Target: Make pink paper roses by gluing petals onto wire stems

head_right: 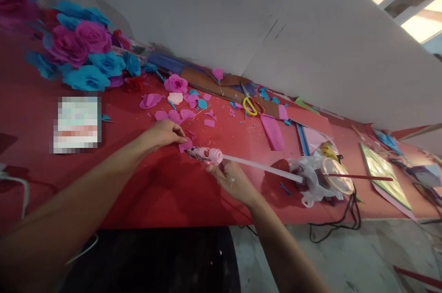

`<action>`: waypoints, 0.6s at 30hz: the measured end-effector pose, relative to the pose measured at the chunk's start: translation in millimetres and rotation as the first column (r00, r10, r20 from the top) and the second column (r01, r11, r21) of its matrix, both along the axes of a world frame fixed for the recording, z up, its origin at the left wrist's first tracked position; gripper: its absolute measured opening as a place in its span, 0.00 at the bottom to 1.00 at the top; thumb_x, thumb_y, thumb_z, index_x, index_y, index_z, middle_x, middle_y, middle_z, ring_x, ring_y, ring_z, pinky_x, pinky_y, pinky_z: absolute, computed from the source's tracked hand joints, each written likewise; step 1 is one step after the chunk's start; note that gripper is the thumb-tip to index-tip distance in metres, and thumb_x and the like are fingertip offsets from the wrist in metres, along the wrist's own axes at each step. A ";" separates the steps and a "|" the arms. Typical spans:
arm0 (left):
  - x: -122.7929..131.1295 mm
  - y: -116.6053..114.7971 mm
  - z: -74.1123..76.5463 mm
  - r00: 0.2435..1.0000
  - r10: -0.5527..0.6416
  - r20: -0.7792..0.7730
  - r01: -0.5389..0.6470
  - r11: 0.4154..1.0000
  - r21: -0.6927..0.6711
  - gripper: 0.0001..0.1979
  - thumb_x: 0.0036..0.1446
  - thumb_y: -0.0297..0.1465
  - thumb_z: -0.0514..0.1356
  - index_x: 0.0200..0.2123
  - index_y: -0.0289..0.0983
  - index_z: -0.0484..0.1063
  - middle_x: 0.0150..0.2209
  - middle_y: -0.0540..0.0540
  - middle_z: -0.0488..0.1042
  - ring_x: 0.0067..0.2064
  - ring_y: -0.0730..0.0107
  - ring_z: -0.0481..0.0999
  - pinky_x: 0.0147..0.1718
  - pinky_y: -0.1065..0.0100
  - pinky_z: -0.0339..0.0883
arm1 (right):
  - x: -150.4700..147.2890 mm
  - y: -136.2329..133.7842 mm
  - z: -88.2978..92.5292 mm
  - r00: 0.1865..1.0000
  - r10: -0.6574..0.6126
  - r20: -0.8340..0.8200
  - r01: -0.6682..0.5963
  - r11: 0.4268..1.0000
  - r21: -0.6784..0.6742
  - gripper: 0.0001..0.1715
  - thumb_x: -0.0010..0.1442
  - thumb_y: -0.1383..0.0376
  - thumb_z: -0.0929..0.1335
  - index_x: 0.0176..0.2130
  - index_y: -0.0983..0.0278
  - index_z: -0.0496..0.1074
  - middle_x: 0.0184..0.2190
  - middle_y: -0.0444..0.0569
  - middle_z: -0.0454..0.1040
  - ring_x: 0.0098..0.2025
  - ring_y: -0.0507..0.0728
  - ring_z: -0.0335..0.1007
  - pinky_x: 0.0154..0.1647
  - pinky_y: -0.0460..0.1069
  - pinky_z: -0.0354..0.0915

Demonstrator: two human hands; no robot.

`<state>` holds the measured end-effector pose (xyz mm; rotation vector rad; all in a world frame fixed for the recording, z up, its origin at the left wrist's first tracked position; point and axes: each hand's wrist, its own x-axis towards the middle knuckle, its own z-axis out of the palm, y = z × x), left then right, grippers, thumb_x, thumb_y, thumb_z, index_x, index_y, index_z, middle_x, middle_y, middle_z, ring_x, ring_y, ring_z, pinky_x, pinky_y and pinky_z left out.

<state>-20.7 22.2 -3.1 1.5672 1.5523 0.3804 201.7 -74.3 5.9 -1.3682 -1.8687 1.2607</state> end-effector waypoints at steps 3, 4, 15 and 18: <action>0.1 1.2 -0.8 1.000 -0.011 -0.020 0.011 1.000 0.007 0.02 0.42 0.28 0.65 0.21 0.37 0.75 0.22 0.48 0.73 0.27 0.70 0.68 0.27 0.70 0.55 | -4.6 2.0 -0.4 0.999 0.014 0.052 -0.014 1.000 -0.003 0.21 0.62 0.50 0.62 0.29 0.62 0.69 0.16 0.40 0.58 0.19 0.49 0.51 0.20 0.46 0.50; 0.1 1.7 -1.4 1.000 -0.012 -0.022 0.012 1.000 0.008 0.02 0.42 0.28 0.66 0.21 0.37 0.75 0.22 0.49 0.73 0.28 0.70 0.68 0.27 0.69 0.55 | -5.6 2.6 -0.9 0.997 0.015 0.072 -0.015 1.000 -0.001 0.21 0.62 0.51 0.62 0.28 0.62 0.69 0.16 0.40 0.58 0.19 0.49 0.51 0.20 0.46 0.49; -1.0 4.0 -1.5 1.000 -0.029 -0.009 0.029 1.000 -0.004 0.05 0.38 0.24 0.66 0.19 0.38 0.74 0.22 0.49 0.74 0.29 0.68 0.71 0.29 0.69 0.57 | -12.5 5.7 9.7 0.998 -0.001 0.062 0.001 1.000 0.007 0.18 0.62 0.54 0.62 0.40 0.64 0.74 0.18 0.40 0.60 0.19 0.48 0.51 0.20 0.45 0.49; -1.2 4.3 -1.6 0.999 -0.035 -0.011 0.036 0.999 0.014 0.05 0.38 0.23 0.66 0.18 0.38 0.74 0.22 0.49 0.75 0.29 0.68 0.71 0.28 0.70 0.58 | -10.2 5.8 9.5 0.997 -0.009 0.074 0.009 1.000 -0.004 0.18 0.62 0.55 0.62 0.40 0.64 0.74 0.18 0.40 0.60 0.19 0.48 0.50 0.20 0.45 0.50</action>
